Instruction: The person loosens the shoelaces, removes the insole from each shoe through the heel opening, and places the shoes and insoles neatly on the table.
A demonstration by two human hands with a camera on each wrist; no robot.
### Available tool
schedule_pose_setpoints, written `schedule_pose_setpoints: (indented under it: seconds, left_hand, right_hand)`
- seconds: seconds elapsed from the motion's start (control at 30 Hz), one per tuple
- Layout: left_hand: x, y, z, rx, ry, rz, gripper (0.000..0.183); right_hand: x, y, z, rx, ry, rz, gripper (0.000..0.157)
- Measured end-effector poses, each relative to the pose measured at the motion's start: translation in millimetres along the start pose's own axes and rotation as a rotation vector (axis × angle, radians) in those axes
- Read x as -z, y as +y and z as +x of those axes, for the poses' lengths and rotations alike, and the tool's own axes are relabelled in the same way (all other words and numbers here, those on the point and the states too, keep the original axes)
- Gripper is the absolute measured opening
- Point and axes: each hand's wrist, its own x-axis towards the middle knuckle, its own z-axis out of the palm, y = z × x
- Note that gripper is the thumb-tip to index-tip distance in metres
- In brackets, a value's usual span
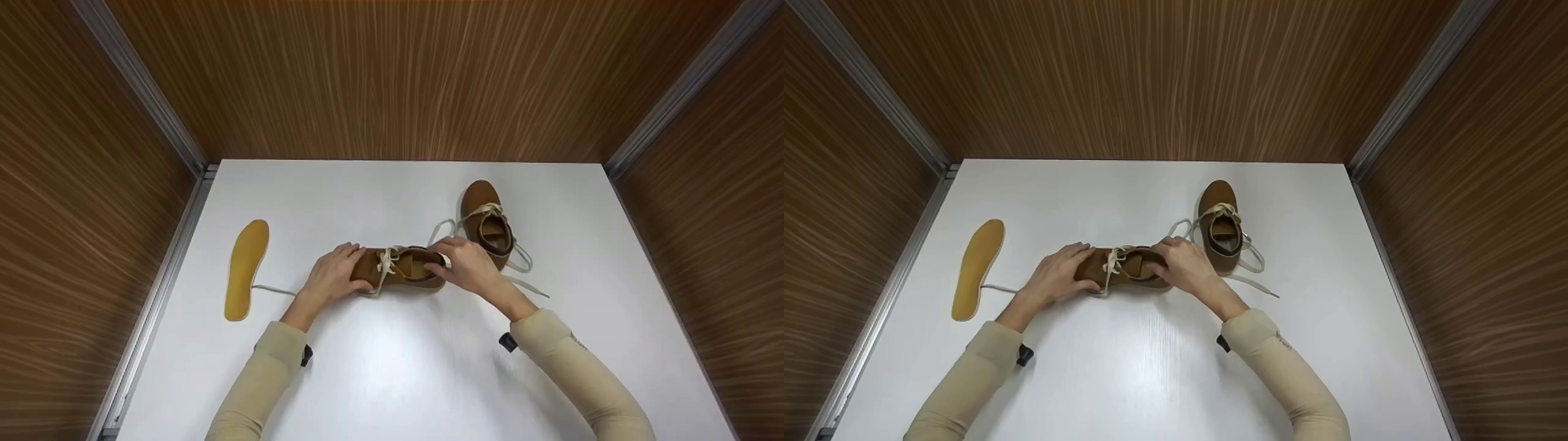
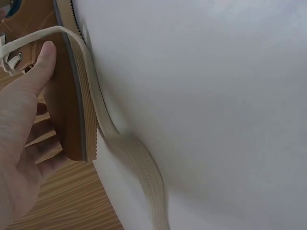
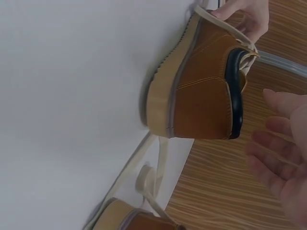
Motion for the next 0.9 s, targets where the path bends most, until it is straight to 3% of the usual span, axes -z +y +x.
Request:
schedule_pose_setpoints:
  seconds: [0.2, 0.33, 0.67, 0.9]
  left_hand:
    - [0.9, 0.0, -0.2, 0.022, -0.013, -0.033, 0.094]
    - [1.1, -0.2, -0.2, 0.021, -0.013, -0.033, 0.094]
    - [2.0, -1.3, 0.6, 0.035, -0.019, -0.032, 0.093]
    - [0.8, -0.7, 0.4, 0.033, -0.028, -0.036, 0.094]
  right_hand:
    - [3.1, -2.5, 16.2, -0.100, -0.124, 0.200, 0.031]
    - [4.2, -3.2, 24.4, -0.153, -0.214, 0.254, 0.032]
    - [5.9, -1.7, 45.1, -0.227, -0.353, 0.285, 0.027]
    - [2.3, -5.4, 54.8, -0.213, -0.410, 0.240, 0.020]
